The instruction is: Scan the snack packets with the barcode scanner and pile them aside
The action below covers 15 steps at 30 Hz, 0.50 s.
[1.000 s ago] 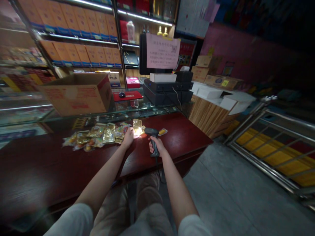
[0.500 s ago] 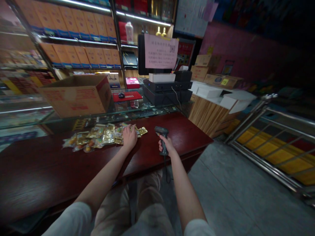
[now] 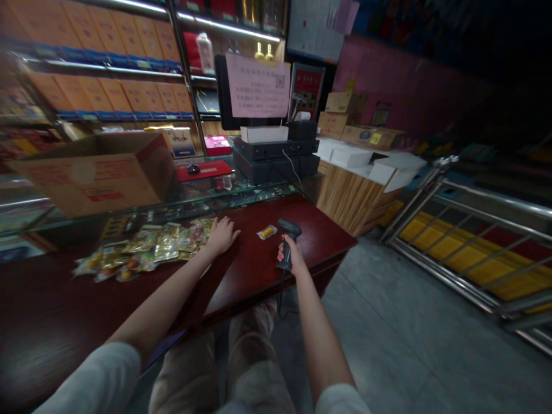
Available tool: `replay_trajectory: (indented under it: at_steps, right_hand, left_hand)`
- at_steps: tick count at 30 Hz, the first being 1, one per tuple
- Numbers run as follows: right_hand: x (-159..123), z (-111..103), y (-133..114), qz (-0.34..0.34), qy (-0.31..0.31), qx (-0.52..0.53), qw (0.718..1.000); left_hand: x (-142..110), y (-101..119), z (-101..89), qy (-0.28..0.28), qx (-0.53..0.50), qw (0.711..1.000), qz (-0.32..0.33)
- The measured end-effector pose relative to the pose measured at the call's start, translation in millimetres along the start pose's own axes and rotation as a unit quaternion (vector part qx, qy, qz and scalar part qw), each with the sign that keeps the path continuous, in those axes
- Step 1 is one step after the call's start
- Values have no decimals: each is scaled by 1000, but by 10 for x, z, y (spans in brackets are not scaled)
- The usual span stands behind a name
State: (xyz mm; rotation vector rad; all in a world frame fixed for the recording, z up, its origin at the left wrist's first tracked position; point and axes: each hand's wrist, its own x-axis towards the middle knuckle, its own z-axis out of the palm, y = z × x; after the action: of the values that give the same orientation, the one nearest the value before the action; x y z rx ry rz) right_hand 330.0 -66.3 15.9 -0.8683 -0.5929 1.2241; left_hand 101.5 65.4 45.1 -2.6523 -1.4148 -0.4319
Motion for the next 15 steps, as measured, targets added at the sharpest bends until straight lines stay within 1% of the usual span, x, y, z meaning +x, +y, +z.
replay_trajectory:
  at_steps: [1,2,4,5,7,8,9,10,12,13,14,15]
  right_hand:
    - [2,1,2,-5,4,2,1000]
    - [4,1,0,-8,7,3,1000]
    - [5,3,-13,-8,11,5,1000]
    - [4,4,-21,-7,13,5,1000]
    - [0,10,-37,-6,18,5,1000]
    - [-2,13,-44,-5,20,5,1000]
    - [-4,17,-48,-6,21,3,1000]
    - [-5,21,-50,-6,21,2,1000]
    - [-4,26,-50,-4,18,-2,1000]
    - [-3,25,-50,-4,16,-4,1000]
    - [-2,23,-51,-3,12,-6,1000]
    - [-1,18,-54,-1,9,-8,1000]
  left_hand:
    - [55,136,0,-2,-21,1000,13]
    - [109,285,11,-14,-48,999,12]
    - [207,579,62,-54,-91,994,-6]
    - [248,701,99,-78,-105,991,-12]
    - [316,862,181,-99,-130,986,-23]
    - [344,895,220,-94,-156,983,-34]
    - [370,898,255,-82,-204,974,-53]
    - [393,876,282,-69,-269,958,-77]
    - [424,780,308,-52,-403,905,-125]
    - [427,717,305,-53,-453,878,-141]
    - [416,650,290,-56,-486,859,-153]
    - [390,581,264,-60,-499,850,-159]
